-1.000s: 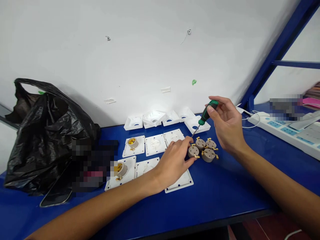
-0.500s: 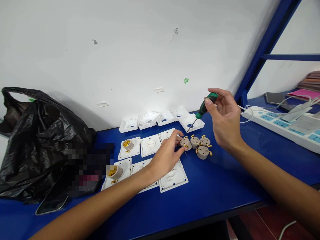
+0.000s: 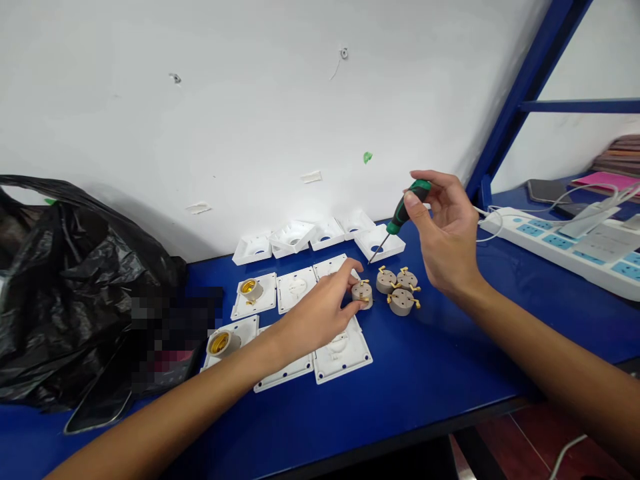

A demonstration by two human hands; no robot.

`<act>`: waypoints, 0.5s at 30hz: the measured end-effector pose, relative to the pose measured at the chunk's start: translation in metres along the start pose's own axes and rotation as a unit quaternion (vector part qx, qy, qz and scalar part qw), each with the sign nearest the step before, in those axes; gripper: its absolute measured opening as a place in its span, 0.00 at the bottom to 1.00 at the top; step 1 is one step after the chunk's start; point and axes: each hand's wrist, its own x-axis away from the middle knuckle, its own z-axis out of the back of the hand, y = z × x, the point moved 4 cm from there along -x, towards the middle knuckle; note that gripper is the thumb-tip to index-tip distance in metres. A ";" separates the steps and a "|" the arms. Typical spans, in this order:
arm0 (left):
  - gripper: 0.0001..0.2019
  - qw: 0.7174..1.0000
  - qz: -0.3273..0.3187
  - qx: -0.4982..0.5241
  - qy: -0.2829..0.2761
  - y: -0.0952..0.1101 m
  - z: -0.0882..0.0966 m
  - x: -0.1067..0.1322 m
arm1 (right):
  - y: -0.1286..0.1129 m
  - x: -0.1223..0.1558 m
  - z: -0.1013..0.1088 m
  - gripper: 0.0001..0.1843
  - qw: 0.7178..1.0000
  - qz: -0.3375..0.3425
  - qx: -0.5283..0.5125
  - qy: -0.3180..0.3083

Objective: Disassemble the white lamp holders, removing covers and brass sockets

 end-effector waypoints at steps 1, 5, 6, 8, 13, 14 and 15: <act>0.20 1.000 0.000 -0.004 -0.005 -0.001 0.002 0.001 | 0.000 0.000 0.000 0.11 1.000 0.002 0.004 0.000; 0.20 1.000 -0.012 -0.016 -0.015 -0.004 0.005 0.002 | 0.002 0.000 0.000 0.12 1.000 0.004 0.003 0.002; 0.21 1.000 -0.018 -0.011 -0.015 -0.005 0.005 0.002 | 0.002 0.000 0.000 0.11 1.000 0.003 0.002 0.002; 0.23 0.999 -0.029 0.004 -0.017 -0.006 0.002 0.000 | 0.002 0.000 -0.001 0.11 1.000 0.002 -0.004 0.003; 0.24 0.997 -0.039 0.060 -0.028 -0.006 -0.007 -0.006 | 0.002 0.000 -0.001 0.10 0.999 0.009 -0.041 0.006; 0.24 0.996 -0.042 0.076 -0.030 -0.005 -0.009 -0.007 | 0.002 0.000 -0.001 0.10 0.999 0.008 -0.040 0.004; 0.24 0.995 -0.043 0.089 -0.031 -0.003 -0.010 -0.008 | 0.002 0.000 -0.001 0.10 0.999 0.006 -0.035 0.003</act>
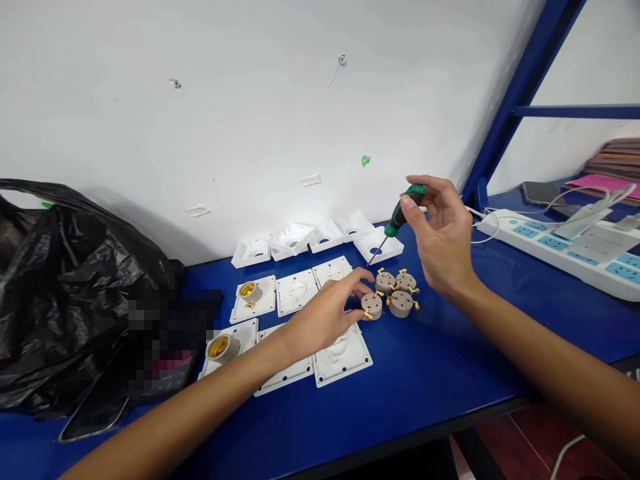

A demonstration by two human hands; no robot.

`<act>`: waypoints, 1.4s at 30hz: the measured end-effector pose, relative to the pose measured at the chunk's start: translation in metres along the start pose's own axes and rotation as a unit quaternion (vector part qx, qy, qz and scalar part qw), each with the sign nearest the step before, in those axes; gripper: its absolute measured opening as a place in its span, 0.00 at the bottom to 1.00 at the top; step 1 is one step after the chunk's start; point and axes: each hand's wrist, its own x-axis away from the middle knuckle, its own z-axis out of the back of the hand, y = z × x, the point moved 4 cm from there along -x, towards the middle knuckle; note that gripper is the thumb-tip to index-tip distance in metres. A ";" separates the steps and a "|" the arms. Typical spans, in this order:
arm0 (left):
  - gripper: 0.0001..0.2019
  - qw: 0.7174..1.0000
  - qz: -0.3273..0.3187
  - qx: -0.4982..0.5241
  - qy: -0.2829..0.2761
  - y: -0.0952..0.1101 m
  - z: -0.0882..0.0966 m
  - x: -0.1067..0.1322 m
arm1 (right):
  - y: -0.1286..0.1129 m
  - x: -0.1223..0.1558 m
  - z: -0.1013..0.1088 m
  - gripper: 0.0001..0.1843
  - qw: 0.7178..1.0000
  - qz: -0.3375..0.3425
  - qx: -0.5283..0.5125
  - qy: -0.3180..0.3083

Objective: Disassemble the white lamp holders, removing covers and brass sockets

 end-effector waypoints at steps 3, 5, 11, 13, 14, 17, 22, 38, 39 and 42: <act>0.23 0.999 0.002 0.033 0.008 0.003 -0.002 -0.004 | 0.000 0.000 0.000 0.10 1.000 -0.011 0.019 -0.002; 0.22 0.998 0.004 0.054 0.016 0.003 -0.004 -0.005 | 0.000 0.001 0.000 0.10 1.000 -0.014 0.021 0.000; 0.20 0.992 0.027 0.114 0.041 -0.007 -0.009 -0.006 | -0.002 0.000 -0.001 0.10 1.000 -0.005 0.024 -0.006; 0.20 0.992 0.028 0.117 0.043 -0.009 -0.011 -0.006 | -0.002 0.000 -0.002 0.10 0.999 0.001 0.035 -0.009; 0.19 0.992 0.027 0.112 0.044 -0.009 -0.012 -0.006 | -0.002 0.000 -0.002 0.10 0.999 0.006 0.038 -0.009; 0.21 0.995 0.021 0.090 0.049 -0.006 -0.013 -0.006 | -0.002 0.000 -0.002 0.10 0.999 0.020 0.028 -0.006; 0.22 0.998 0.002 0.039 0.043 -0.001 -0.011 -0.004 | -0.002 0.001 -0.003 0.10 0.999 0.027 0.024 -0.007; 0.21 0.998 0.004 0.019 0.062 -0.002 -0.015 -0.005 | -0.002 -0.001 -0.001 0.09 0.998 0.050 0.040 -0.010; 0.22 0.998 0.004 0.009 0.060 -0.002 -0.016 -0.004 | -0.003 -0.001 0.000 0.09 0.998 0.048 0.036 -0.007; 0.23 0.998 0.016 -0.008 0.056 -0.003 -0.015 -0.003 | -0.003 -0.001 0.000 0.10 0.998 0.044 0.034 -0.004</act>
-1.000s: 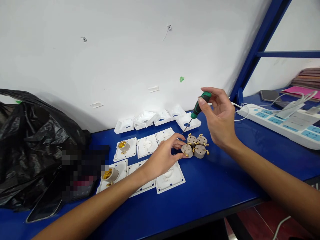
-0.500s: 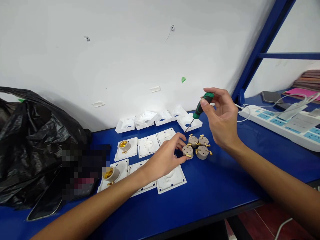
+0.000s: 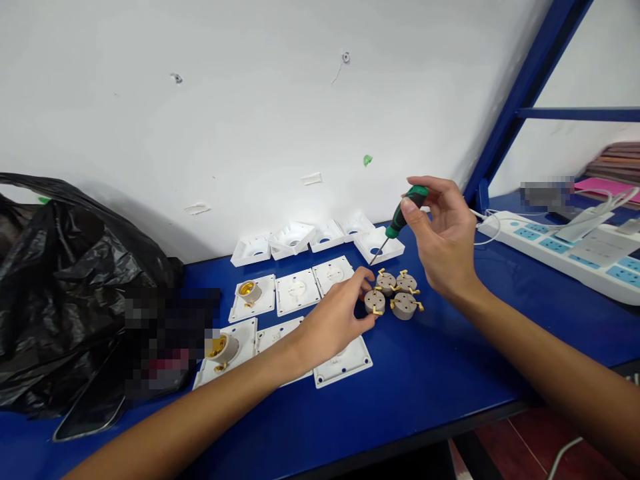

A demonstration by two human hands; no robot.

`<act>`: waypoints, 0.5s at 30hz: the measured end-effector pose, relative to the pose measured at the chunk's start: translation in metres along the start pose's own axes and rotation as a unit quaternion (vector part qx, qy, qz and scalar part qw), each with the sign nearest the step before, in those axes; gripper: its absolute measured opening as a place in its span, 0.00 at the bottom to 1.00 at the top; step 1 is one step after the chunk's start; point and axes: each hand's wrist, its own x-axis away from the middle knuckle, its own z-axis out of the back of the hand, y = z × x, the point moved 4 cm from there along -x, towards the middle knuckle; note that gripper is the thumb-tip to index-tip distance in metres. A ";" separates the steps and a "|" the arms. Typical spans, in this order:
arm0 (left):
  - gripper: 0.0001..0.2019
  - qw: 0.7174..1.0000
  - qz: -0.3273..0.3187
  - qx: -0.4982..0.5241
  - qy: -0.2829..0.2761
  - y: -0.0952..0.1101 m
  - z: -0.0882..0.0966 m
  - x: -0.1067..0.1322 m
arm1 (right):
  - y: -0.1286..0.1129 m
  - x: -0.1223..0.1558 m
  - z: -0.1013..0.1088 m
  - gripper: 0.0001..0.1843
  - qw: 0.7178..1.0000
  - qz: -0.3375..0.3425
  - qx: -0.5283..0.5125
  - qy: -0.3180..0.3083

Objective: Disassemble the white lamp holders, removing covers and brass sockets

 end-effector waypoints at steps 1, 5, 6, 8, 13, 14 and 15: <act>0.24 1.000 0.005 0.001 0.001 0.000 0.000 0.000 | 0.000 0.000 0.000 0.10 1.000 -0.001 0.001 0.000; 0.22 1.000 0.008 0.022 0.009 0.004 0.002 0.000 | -0.001 0.000 0.000 0.10 1.000 -0.003 -0.004 -0.002; 0.22 1.000 0.005 0.023 0.008 0.005 0.001 0.000 | -0.001 0.000 0.000 0.10 1.000 -0.003 -0.006 -0.002; 0.22 1.000 0.001 0.011 0.004 0.006 0.000 0.000 | -0.002 0.000 0.000 0.10 1.000 -0.002 -0.006 -0.002; 0.23 1.000 0.010 -0.022 0.005 0.003 -0.005 0.002 | -0.002 0.000 -0.001 0.10 1.000 -0.002 0.007 -0.003; 0.23 1.000 0.007 -0.021 0.008 0.003 -0.006 0.001 | -0.001 0.000 -0.001 0.10 1.000 -0.003 0.009 -0.004; 0.23 1.000 0.003 -0.020 0.011 0.002 -0.007 0.000 | -0.001 0.000 -0.001 0.10 1.000 -0.003 0.010 -0.005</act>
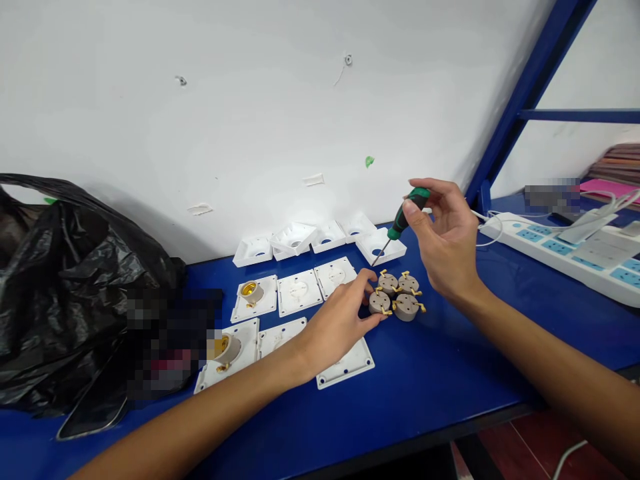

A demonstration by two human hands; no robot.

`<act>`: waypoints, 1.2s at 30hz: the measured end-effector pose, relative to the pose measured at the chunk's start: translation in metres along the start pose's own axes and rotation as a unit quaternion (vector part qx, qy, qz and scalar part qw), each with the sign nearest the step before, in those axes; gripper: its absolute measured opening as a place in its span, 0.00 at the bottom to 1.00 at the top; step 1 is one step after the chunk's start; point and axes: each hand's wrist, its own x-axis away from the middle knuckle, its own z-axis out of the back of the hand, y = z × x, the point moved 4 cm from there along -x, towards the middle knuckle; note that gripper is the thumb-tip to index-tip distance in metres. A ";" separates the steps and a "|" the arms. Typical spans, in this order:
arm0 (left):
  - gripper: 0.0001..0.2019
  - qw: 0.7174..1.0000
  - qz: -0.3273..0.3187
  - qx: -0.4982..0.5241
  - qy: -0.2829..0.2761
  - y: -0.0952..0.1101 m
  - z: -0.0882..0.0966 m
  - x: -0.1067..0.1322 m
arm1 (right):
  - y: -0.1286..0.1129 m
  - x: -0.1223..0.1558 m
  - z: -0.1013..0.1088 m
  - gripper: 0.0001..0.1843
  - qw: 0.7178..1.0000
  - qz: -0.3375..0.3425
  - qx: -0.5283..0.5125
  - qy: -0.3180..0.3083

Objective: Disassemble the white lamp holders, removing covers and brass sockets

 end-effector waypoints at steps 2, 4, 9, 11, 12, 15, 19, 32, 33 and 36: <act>0.25 1.000 -0.007 0.003 0.005 -0.001 -0.002 -0.003 | 0.000 0.000 0.000 0.10 1.000 0.001 -0.003 -0.002; 0.26 1.000 -0.013 0.006 0.007 -0.001 -0.003 -0.005 | 0.000 0.000 -0.001 0.10 1.000 0.003 -0.011 -0.002; 0.29 0.999 -0.032 -0.041 0.016 0.006 0.007 0.008 | 0.001 0.001 0.000 0.09 1.000 -0.005 -0.014 -0.007; 0.24 0.994 -0.059 -0.090 0.018 0.012 0.017 0.023 | 0.001 0.002 0.000 0.10 1.000 -0.010 -0.014 -0.017; 0.20 0.989 -0.073 -0.126 0.011 0.015 0.022 0.032 | 0.000 0.002 0.000 0.10 1.000 -0.012 -0.016 -0.023; 0.09 0.966 -0.114 -0.232 -0.002 0.018 0.031 0.058 | -0.004 0.005 -0.003 0.11 0.999 -0.016 -0.030 -0.041; 0.09 0.951 -0.144 -0.273 -0.007 0.010 0.032 0.080 | -0.008 0.014 -0.011 0.11 0.996 -0.014 -0.047 -0.075; 0.11 0.926 -0.179 -0.333 -0.005 0.002 0.034 0.097 | -0.015 0.042 -0.025 0.22 0.979 0.061 -0.028 -0.194; 0.11 0.926 -0.174 -0.336 -0.005 0.001 0.035 0.096 | -0.016 0.044 -0.025 0.23 0.978 0.069 -0.025 -0.196; 0.10 0.927 -0.160 -0.339 -0.009 -0.003 0.037 0.095 | -0.017 0.048 -0.025 0.25 0.976 0.084 -0.013 -0.202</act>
